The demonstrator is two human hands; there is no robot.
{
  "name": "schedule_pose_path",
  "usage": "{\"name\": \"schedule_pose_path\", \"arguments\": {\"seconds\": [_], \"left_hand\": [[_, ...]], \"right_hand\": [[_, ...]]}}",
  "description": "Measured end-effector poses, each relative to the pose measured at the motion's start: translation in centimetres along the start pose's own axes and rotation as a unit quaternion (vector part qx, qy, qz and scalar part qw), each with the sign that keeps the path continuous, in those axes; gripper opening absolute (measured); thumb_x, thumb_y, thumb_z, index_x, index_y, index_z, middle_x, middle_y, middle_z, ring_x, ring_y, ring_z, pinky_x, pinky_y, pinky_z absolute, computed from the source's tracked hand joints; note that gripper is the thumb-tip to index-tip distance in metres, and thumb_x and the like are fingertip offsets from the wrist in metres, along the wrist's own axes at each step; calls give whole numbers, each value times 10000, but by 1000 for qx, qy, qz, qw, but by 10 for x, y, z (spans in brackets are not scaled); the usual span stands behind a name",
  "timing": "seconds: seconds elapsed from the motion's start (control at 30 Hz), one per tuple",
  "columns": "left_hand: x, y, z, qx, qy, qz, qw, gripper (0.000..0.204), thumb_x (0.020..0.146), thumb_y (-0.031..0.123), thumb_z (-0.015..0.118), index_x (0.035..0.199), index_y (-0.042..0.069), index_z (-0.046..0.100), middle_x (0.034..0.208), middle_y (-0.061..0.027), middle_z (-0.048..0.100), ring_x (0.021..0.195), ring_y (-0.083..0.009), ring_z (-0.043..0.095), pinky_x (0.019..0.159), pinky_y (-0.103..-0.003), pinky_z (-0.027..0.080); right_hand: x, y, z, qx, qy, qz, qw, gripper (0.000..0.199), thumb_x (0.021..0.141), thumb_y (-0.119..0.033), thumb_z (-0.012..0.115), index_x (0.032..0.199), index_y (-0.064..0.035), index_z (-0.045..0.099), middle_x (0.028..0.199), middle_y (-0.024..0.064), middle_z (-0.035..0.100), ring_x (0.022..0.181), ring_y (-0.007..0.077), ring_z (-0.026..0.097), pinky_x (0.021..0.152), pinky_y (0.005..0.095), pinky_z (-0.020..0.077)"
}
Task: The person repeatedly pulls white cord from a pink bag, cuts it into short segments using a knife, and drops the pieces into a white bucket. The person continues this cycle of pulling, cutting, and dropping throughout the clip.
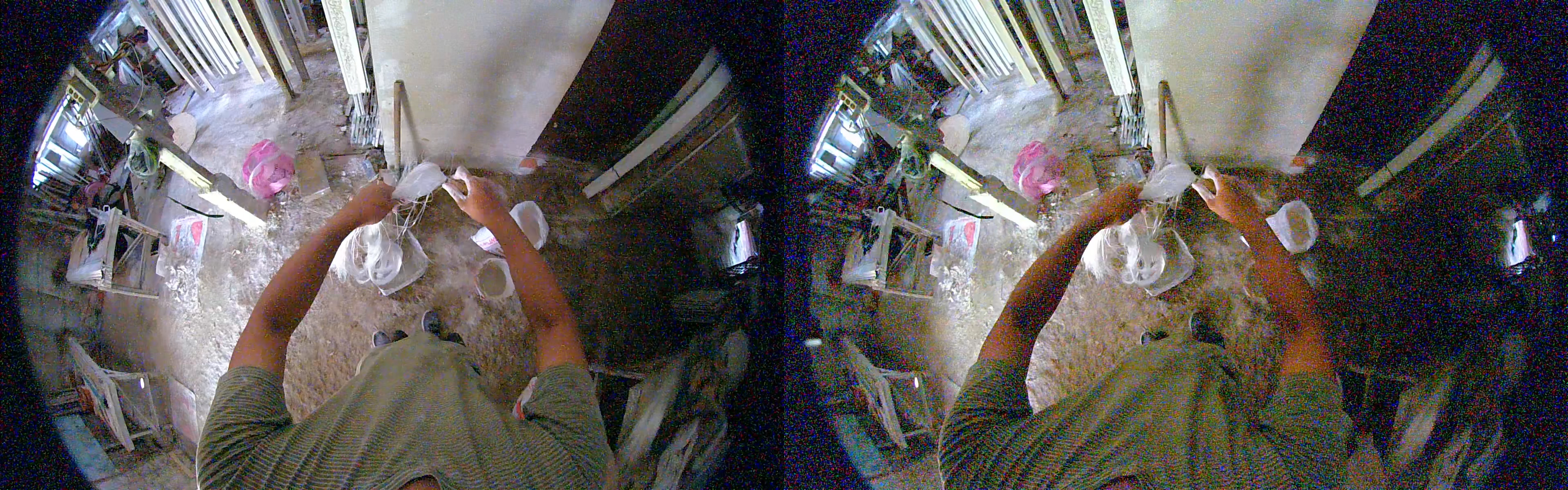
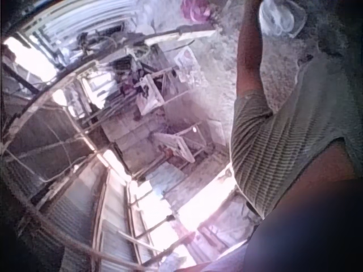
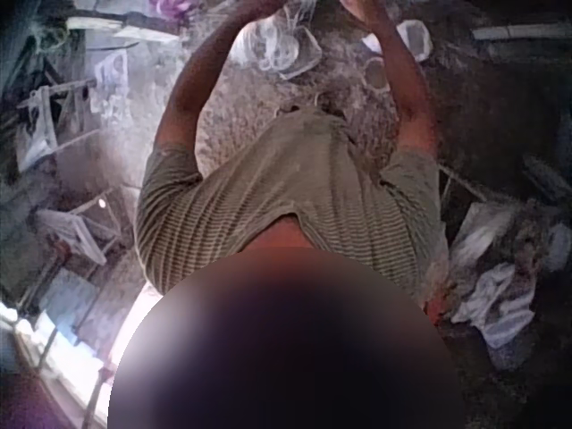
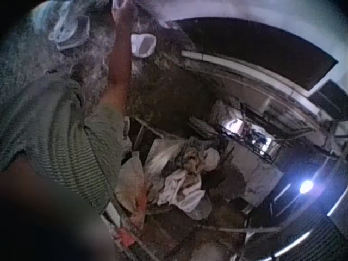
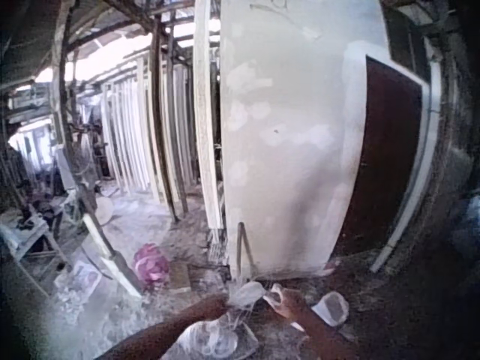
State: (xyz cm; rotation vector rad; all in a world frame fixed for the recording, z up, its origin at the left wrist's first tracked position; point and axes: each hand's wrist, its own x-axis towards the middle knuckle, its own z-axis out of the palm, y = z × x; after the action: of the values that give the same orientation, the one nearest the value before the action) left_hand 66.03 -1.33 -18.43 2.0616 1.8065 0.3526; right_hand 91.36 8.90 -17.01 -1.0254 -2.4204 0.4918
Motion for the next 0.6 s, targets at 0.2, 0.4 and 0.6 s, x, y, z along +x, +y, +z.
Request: {"name": "schedule_pose_path", "arguments": {"seconds": [0.2, 0.4, 0.6], "left_hand": [[0, 10, 11, -48, -58, -42, 996, 324, 851, 295, 575, 980, 3, 632, 938, -248, 635, 905, -418, 606, 800, -485, 475], [-36, -34, 2, 10, -82, -53, 995, 322, 873, 300, 538, 1008, 22, 626, 975, -236, 634, 934, -424, 594, 821, -493, 461], [-85, -77, 12, 9, 127, -122, 984, 262, 864, 239, 518, 989, 32, 618, 968, -206, 642, 889, -409, 616, 758, -493, 489]], "right_hand": [[-14, 27, 24, 32, 17, -40, 999, 360, 846, -389, 630, 971, -53, 593, 819, 181, 662, 744, 378, 642, 675, 454, 512], [-44, 120, 7, -72, 59, 56, 994, 371, 785, -248, 661, 1069, -27, 573, 965, 205, 638, 896, 362, 613, 769, 434, 487], [-51, 183, -75, -67, 71, 223, 970, 465, 794, -391, 683, 1040, -13, 569, 890, 167, 632, 792, 287, 622, 682, 403, 492]]}}
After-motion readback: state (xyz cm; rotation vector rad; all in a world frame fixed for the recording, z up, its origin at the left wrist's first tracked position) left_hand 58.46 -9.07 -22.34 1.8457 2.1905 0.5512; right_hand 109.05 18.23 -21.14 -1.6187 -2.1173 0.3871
